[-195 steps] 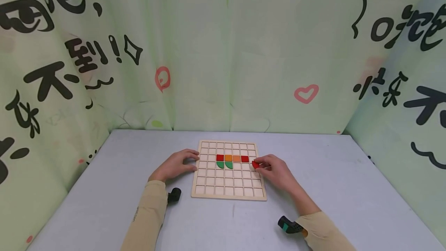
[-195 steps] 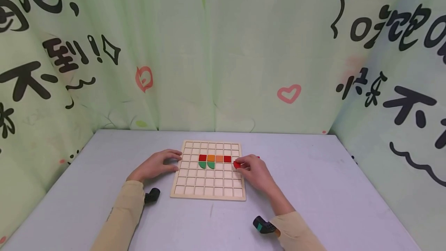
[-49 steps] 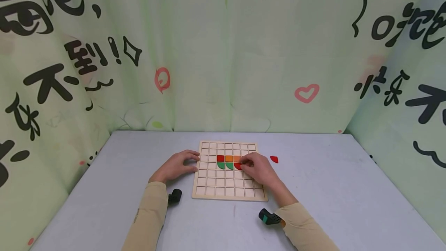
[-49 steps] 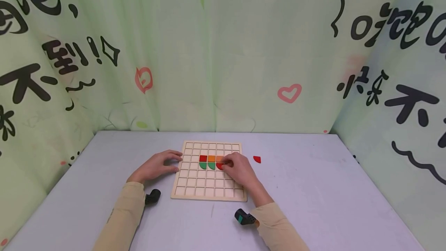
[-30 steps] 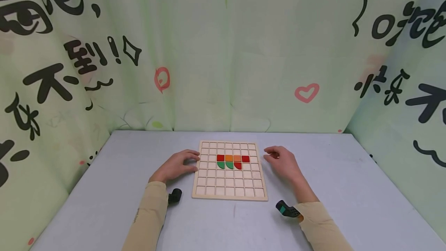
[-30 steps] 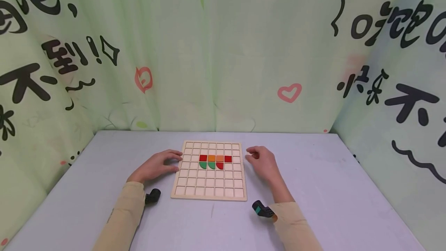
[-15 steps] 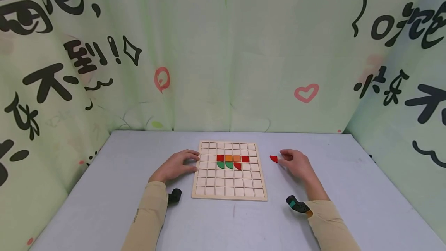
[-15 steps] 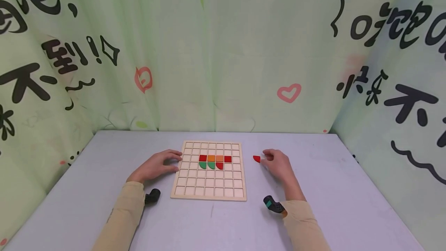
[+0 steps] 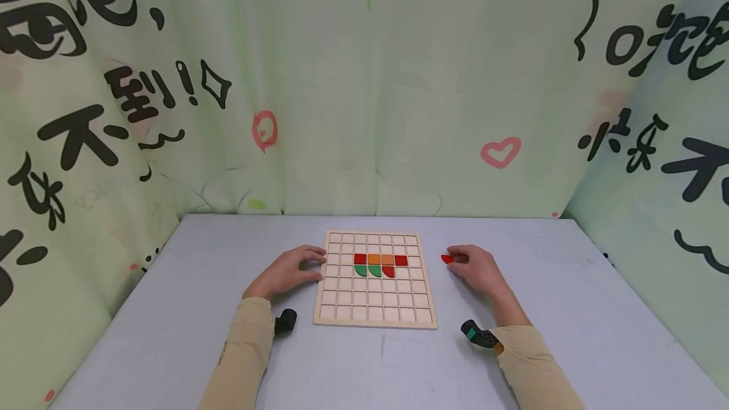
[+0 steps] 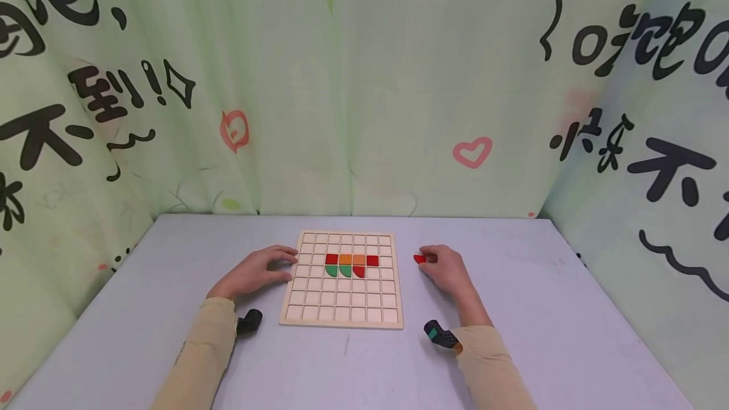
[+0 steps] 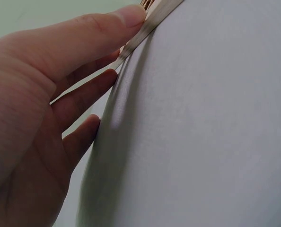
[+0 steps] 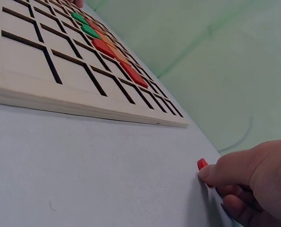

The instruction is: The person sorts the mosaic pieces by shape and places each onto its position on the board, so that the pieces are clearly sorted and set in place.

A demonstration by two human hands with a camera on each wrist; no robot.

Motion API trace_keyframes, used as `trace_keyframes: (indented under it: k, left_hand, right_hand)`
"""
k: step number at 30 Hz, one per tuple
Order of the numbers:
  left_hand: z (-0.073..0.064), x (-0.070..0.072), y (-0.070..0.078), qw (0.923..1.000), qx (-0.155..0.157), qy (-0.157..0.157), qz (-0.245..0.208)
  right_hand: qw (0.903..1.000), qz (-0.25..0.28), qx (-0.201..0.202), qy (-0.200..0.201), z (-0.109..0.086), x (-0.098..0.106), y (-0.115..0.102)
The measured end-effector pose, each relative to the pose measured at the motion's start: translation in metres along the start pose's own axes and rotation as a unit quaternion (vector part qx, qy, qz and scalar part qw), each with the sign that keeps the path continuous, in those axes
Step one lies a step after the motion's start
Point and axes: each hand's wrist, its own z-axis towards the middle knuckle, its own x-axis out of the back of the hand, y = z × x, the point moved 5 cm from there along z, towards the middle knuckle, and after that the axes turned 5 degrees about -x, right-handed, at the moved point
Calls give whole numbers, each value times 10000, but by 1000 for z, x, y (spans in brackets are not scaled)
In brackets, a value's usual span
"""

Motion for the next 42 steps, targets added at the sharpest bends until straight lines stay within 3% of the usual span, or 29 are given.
trace_keyframes:
  k: [6,19,42]
  left_hand:
    - [-2,0,2,9999,114,-3,-59]
    - [1,0,-1,9999,-98,-22,43]
    - [1,0,0,10000,10,-26,14]
  right_hand:
    - [9999,-24,89,96,2,-3,1]
    - [9998,50,106,137,0,-2,-2]
    - [9999,40,121,96,-1,-4,1]
